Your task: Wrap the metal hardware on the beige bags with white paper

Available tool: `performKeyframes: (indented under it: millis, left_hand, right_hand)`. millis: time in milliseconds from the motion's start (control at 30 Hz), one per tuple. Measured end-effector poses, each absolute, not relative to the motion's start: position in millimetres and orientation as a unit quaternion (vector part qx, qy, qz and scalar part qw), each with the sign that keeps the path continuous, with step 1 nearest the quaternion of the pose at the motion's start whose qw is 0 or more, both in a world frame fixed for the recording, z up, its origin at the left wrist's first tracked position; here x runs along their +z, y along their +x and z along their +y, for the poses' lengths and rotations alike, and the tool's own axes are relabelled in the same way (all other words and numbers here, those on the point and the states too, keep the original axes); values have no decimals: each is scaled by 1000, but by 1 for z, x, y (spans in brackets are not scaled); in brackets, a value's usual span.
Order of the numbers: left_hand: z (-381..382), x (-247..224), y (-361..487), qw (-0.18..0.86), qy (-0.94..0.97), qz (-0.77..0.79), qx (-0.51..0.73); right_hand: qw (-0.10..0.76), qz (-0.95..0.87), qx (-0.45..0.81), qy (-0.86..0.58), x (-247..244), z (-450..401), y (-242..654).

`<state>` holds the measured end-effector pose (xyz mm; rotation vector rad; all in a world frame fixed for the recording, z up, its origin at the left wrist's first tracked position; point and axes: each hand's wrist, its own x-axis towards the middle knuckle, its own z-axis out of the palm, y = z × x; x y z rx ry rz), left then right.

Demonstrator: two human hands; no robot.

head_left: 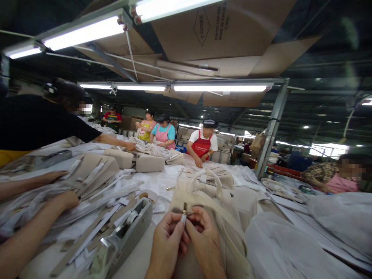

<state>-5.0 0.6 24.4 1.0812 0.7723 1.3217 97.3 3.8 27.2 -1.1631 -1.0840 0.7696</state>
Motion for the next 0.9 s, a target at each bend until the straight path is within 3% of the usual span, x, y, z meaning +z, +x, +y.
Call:
performKeyframes:
  millis: [100,300,467,900]
  left_hand:
    - [-1,25,-4,563,488,352,566]
    - [-7,18,-2,497,527,369,582]
    - [-5,14,1,528,481,348,608]
    - [4,2,6,564,405,307,651]
  right_hand:
    - [599,-486,365,-522,37,0,99]
    - [587,-397,557,-433,53,-12,95]
    - [606,-297,651,-348,45,-10,98]
    - [617,-258,673,-316,37,-3,100]
